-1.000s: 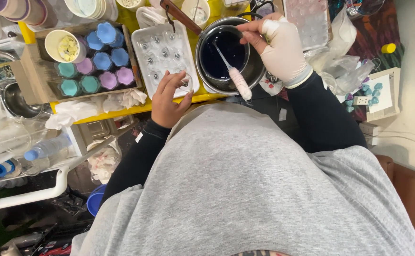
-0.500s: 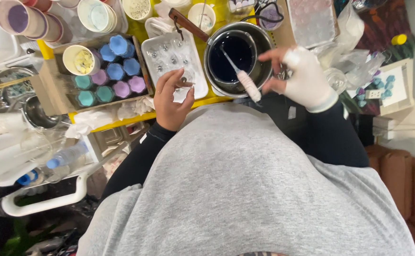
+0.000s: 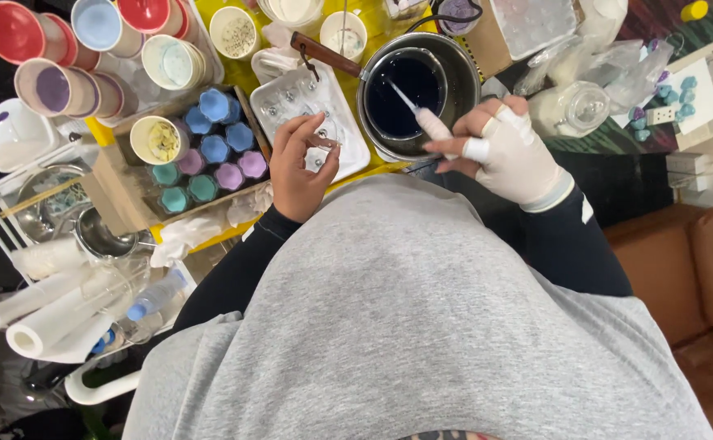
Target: Cleaning heart-shaped candle molds and filling them with blue liquid using a pipette.
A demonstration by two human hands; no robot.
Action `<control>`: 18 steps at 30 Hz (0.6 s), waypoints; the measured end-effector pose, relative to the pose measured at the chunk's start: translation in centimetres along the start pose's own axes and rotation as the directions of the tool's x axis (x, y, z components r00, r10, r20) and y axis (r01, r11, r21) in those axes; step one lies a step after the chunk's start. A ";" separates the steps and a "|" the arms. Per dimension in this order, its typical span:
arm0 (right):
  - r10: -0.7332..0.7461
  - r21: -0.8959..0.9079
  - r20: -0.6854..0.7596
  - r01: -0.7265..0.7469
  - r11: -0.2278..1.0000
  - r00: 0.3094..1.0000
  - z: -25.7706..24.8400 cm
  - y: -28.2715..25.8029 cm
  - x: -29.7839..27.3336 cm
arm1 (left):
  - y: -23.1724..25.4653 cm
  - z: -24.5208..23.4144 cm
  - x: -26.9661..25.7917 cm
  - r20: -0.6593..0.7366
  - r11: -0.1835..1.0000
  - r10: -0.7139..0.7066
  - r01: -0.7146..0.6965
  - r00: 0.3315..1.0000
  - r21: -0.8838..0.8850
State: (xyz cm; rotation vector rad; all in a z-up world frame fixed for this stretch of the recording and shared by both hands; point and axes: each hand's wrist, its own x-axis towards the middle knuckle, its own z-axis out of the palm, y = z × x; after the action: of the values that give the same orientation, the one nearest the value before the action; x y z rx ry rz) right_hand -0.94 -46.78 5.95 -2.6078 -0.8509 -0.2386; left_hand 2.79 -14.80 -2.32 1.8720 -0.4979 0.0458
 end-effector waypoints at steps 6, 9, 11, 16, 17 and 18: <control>0.075 0.051 -0.152 -0.068 0.996 0.985 1.2 0.9 2.0 | -1.2 0.0 -0.1 0.037 0.999 0.039 -0.039 0.999 0.010; 0.113 0.019 -0.222 -0.112 0.994 0.968 2.1 1.1 3.2 | -2.0 0.1 -0.4 0.054 1.000 0.014 -0.013 0.998 -0.011; 0.176 0.057 -0.247 -0.167 0.984 0.953 2.8 1.1 3.1 | -2.0 -0.1 -0.6 0.045 1.000 0.022 -0.021 0.999 -0.020; 0.327 0.127 -0.273 -0.303 0.944 0.905 3.3 1.7 1.3 | -2.4 -0.5 -0.8 0.040 0.999 -0.014 0.016 0.999 -0.052; 0.320 0.099 -0.269 -0.305 0.947 0.908 2.9 1.5 0.9 | -2.5 -0.5 -0.9 0.047 0.998 -0.021 0.023 0.999 -0.055; 0.313 0.069 -0.267 -0.306 0.949 0.911 2.5 1.4 0.5 | -2.6 -0.6 -0.9 0.053 0.998 -0.026 0.029 0.998 -0.059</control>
State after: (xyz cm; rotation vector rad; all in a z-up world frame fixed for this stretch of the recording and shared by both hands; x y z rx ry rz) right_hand 0.37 -46.56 3.35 -2.5578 -0.3349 -0.4821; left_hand 3.01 -13.30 -4.67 1.8252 -0.5040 -0.0355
